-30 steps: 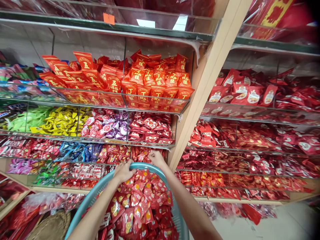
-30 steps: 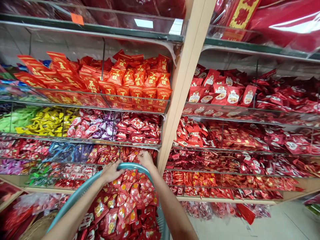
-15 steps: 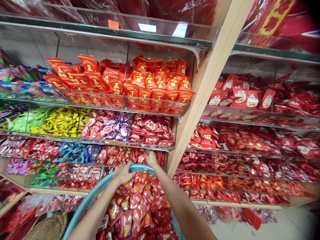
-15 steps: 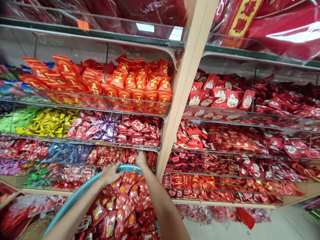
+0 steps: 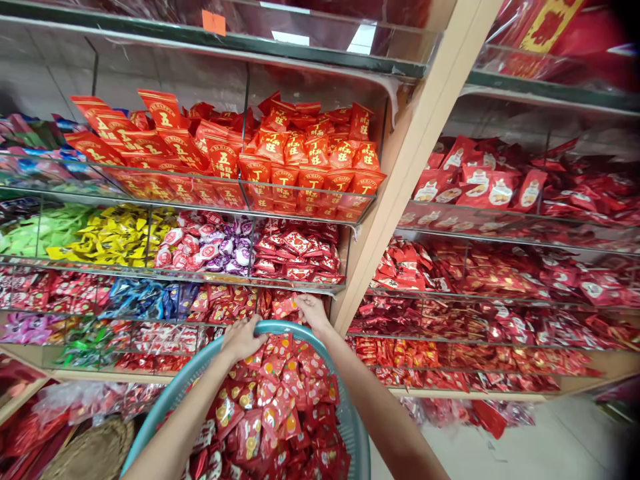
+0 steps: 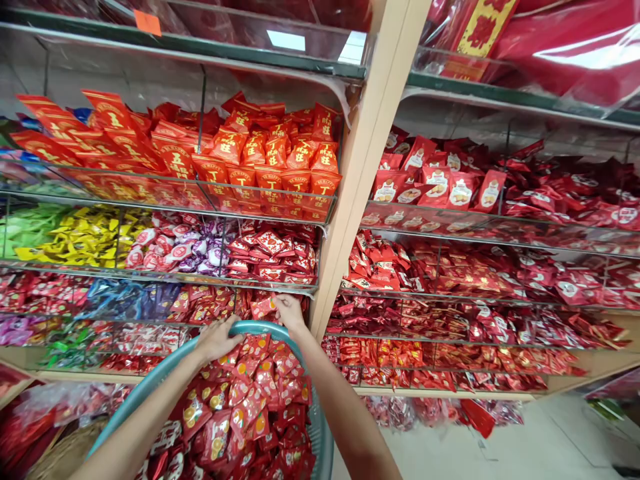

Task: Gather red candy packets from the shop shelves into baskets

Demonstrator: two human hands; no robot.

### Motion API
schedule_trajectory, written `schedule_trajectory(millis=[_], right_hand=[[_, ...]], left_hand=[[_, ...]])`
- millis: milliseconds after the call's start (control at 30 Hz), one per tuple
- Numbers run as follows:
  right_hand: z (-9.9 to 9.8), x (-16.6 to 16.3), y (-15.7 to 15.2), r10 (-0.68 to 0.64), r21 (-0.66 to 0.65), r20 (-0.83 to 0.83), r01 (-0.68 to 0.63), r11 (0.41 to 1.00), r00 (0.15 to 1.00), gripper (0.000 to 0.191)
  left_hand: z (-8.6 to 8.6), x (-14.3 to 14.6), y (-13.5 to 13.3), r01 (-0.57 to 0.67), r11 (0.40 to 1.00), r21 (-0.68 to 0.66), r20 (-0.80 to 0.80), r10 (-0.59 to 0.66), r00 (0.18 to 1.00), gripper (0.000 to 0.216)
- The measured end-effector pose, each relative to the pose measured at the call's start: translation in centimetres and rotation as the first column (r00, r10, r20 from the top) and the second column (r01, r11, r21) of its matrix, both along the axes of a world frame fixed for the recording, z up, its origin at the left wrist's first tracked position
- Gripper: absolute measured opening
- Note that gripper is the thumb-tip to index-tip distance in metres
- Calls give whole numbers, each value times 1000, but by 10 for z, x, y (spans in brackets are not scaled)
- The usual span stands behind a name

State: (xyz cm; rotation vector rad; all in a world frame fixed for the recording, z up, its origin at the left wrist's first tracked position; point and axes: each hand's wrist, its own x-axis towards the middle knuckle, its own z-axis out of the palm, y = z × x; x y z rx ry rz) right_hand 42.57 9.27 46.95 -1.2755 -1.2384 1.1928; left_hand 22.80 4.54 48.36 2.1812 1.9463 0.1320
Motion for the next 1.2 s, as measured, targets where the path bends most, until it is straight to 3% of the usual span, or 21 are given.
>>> schedule_trajectory(millis=[167, 367, 467, 567, 667, 800, 900, 1033, 1200], right_hand=[[18, 31, -39, 273, -116, -122, -287, 951, 954, 39], [33, 57, -63, 670, -211, 48, -649, 731, 740, 37], [32, 60, -65, 764, -281, 118, -717, 638, 634, 38], [29, 58, -65, 789, -294, 185, -734, 613, 585, 37], [28, 53, -62, 765, -200, 230, -740, 642, 602, 32], [29, 43, -47, 586, -32, 239, -597, 802, 774, 24], [25, 35, -26, 414, 10, 372, -449, 893, 831, 14], [19, 24, -3, 217, -26, 650, -265, 964, 728, 9], [13, 12, 7, 140, -86, 761, -116, 990, 633, 8]], left_hand=[[1, 1, 0, -11, 1000, -11, -25, 11, 1000, 44], [3, 4, -1, -25, 999, -22, -11, 25, 1000, 42], [3, 4, -2, -20, 1000, -15, 1, 20, 1000, 42], [2, 3, -1, -16, 1000, -13, 6, 16, 1000, 41], [1, 3, -1, -11, 1000, -14, 0, 11, 1000, 40], [1, 3, -1, -12, 1000, -12, -12, 12, 1000, 41], [1, 3, -1, -13, 1000, -15, 1, 13, 1000, 42], [2, 2, -2, -10, 1000, -9, 8, 10, 1000, 43], [2, 2, -2, -8, 1000, 3, 0, 8, 1000, 43]])
